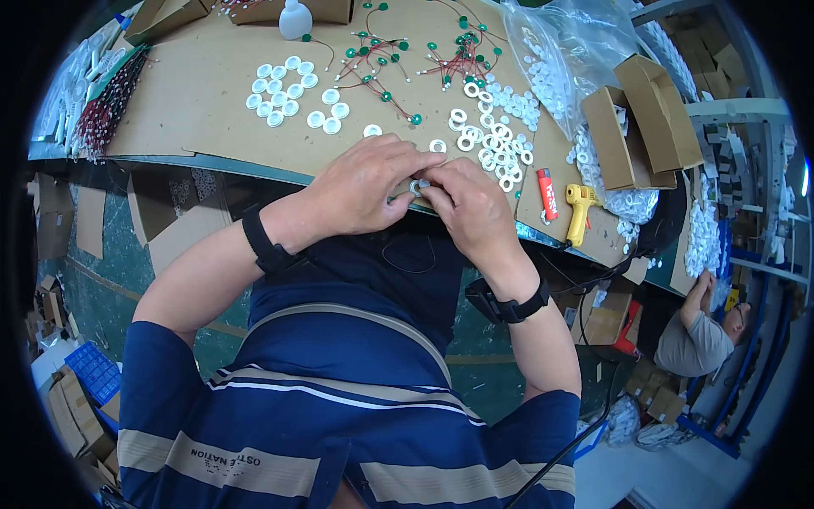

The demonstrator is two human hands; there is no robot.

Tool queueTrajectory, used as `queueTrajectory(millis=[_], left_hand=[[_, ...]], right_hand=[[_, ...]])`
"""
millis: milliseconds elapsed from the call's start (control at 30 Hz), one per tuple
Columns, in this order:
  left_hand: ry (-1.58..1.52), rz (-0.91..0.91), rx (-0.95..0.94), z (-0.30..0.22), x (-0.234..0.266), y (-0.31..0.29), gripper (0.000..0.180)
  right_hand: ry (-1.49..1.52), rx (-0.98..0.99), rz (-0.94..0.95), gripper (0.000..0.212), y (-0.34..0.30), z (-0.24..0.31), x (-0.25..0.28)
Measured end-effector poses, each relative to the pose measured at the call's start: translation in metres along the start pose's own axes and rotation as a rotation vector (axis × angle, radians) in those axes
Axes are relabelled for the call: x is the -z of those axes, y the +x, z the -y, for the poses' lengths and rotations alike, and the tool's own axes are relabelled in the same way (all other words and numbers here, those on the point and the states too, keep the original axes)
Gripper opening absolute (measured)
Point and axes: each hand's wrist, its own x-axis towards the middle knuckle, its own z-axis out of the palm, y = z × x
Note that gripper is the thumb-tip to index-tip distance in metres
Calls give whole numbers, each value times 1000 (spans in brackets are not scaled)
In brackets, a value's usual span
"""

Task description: The person picks up a white plastic ring and a green circuit board, fits the board into the ring, and presses them together by hand. They repeat this process for several more rings and circuit boards, occasionally moving aside components on the table to reach new ones.

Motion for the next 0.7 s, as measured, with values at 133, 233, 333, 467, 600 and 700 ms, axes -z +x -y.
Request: queueTrajectory(millis=[133, 233, 333, 467, 600, 700], left_hand=[[8, 15, 11, 0, 0, -1, 60], [10, -24, -28, 2, -1, -1, 65], [9, -48, -53, 3, -3, -1, 68], [10, -59, -60, 4, -4, -1, 67], [9, -51, -58, 5, -4, -1, 66], [6, -42, -55, 4, -3, 0, 65]], right_hand=[[-41, 24, 6, 21, 0, 3, 1], [-44, 26, 12, 22, 0, 4, -1], [-62, 36, 20, 23, 0, 5, -1], [-101, 55, 42, 23, 2, 10, 1], [-102, 46, 68, 24, 4, 15, 4], [-66, 38, 88, 24, 5, 15, 5]])
